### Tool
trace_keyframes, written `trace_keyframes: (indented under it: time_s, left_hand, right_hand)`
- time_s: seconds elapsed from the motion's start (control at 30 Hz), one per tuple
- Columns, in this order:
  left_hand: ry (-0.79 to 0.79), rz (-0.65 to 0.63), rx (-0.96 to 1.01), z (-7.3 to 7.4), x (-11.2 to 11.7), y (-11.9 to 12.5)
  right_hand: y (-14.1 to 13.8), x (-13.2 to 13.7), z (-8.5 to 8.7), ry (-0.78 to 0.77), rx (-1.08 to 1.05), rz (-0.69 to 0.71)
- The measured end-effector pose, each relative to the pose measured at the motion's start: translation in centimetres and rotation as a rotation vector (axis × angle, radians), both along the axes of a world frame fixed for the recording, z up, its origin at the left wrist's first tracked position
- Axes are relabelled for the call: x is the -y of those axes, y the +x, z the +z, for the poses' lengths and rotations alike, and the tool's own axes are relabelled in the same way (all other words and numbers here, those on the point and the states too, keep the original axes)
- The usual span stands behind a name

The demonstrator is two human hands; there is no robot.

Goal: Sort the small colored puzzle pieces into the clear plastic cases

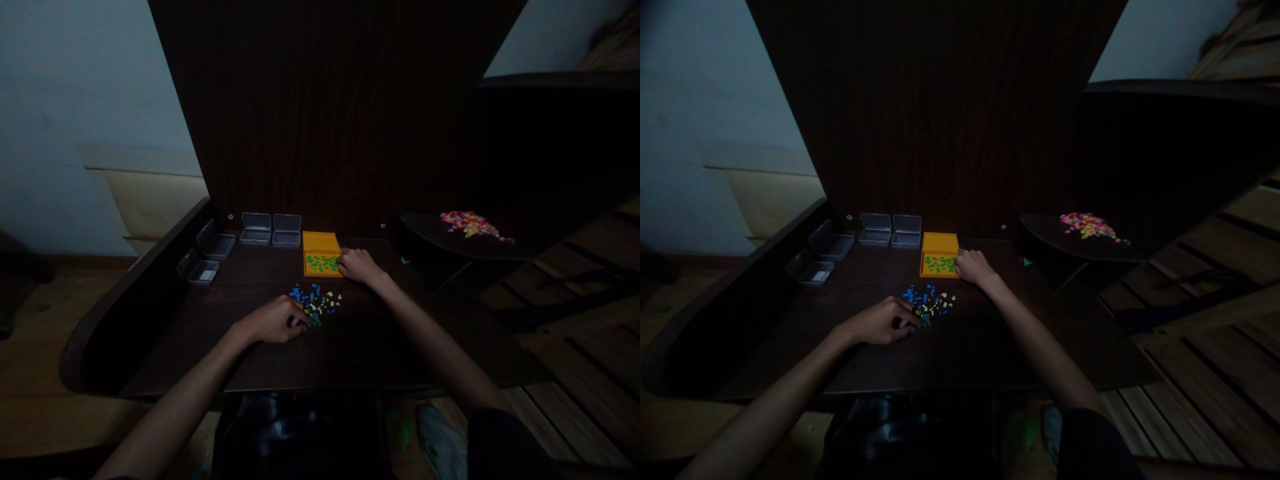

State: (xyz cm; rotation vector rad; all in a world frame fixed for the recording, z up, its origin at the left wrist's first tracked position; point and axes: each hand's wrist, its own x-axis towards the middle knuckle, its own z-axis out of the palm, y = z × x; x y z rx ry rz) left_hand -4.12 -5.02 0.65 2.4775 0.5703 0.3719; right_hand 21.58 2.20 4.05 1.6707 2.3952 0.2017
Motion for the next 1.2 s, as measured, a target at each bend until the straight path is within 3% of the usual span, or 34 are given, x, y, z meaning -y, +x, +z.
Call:
trace_keyframes:
  time_s: [0.47, 0.63, 0.77, 0.87, 1.0, 1.2]
  left_hand:
    - [-0.048, 0.061, -0.035, -0.2, -0.2, 0.1]
    - [-0.038, 0.087, -0.045, -0.4, -0.1, 0.1]
    - [-0.040, 0.077, -0.027, -0.4, -0.2, 0.1]
    - [-0.047, 0.070, -0.022, -0.5, -0.2, 0.1]
    - [-0.053, 0.051, -0.016, -0.4, -0.1, 0.1]
    - [-0.046, 0.048, 0.002, -0.1, 0.2, 0.3]
  right_hand:
    - [1.3, 0.1, 0.1, 0.035, -0.268, -0.030]
    - [0.6, 2.3, -1.0, 0.033, -0.555, 0.164]
    - [-0.4, 5.9, -2.1, -0.094, -0.733, 0.378]
    - [-0.8, 8.2, -3.0, -0.188, -0.771, 0.456]
    - [-1.2, 9.5, -4.1, -0.203, -0.801, 0.475]
    - [-1.5, 9.3, -5.2, -0.167, -0.812, 0.450]
